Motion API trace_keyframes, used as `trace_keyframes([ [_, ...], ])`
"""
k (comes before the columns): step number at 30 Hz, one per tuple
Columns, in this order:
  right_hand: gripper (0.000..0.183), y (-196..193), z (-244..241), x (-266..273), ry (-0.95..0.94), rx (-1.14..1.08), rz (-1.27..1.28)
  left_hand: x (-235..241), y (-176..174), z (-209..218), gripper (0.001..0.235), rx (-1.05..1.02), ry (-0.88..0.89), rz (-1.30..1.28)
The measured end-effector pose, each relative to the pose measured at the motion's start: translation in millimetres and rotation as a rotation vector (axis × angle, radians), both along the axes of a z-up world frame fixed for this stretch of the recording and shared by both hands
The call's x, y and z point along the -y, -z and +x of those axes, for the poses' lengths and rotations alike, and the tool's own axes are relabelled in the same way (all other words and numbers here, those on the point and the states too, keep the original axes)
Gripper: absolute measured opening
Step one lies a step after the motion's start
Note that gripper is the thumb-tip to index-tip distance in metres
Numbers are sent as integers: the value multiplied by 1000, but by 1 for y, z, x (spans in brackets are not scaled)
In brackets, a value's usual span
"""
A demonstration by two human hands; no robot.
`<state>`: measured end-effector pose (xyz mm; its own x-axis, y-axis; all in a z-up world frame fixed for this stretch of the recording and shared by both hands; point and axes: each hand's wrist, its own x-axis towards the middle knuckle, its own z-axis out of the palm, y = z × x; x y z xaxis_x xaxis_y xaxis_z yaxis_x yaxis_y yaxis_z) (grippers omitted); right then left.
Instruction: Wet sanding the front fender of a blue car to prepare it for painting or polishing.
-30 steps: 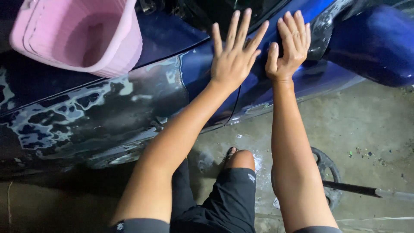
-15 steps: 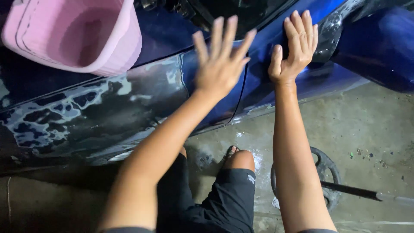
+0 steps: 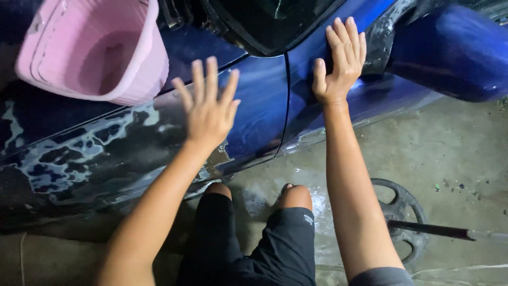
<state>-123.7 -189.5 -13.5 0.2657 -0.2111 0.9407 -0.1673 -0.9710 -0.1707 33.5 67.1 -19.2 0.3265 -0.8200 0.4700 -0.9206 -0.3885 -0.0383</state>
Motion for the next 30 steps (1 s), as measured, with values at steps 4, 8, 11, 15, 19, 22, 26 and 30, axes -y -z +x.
trace_keyframes([
  [4, 59, -3, 0, -3, 21, 4, -19, 79, -10, -44, 79, 259, 44, -43],
  [8, 55, 3, -3, 4, 10, 28, -62, 119, -32, -65, 54, 220, 40, -33],
  [11, 52, -3, -2, 6, 5, 15, -81, 95, -28, -43, 67, 214, 65, -8],
  [15, 54, 3, -4, 3, -4, -6, -86, 9, -3, 0, 65, 54, 2, 49],
  [19, 60, 1, 1, 2, 18, 0, -46, -11, 0, 7, 65, 14, -19, 22],
  [22, 60, 2, 1, 4, 31, -1, -54, 40, -25, -16, 65, -8, -29, 107],
  [26, 59, 3, -3, 5, 17, -31, -47, 107, -48, -46, 66, 60, -94, 71],
  [30, 55, 1, -3, 12, 6, -23, -105, 98, -45, -41, 66, 108, -102, 72],
])
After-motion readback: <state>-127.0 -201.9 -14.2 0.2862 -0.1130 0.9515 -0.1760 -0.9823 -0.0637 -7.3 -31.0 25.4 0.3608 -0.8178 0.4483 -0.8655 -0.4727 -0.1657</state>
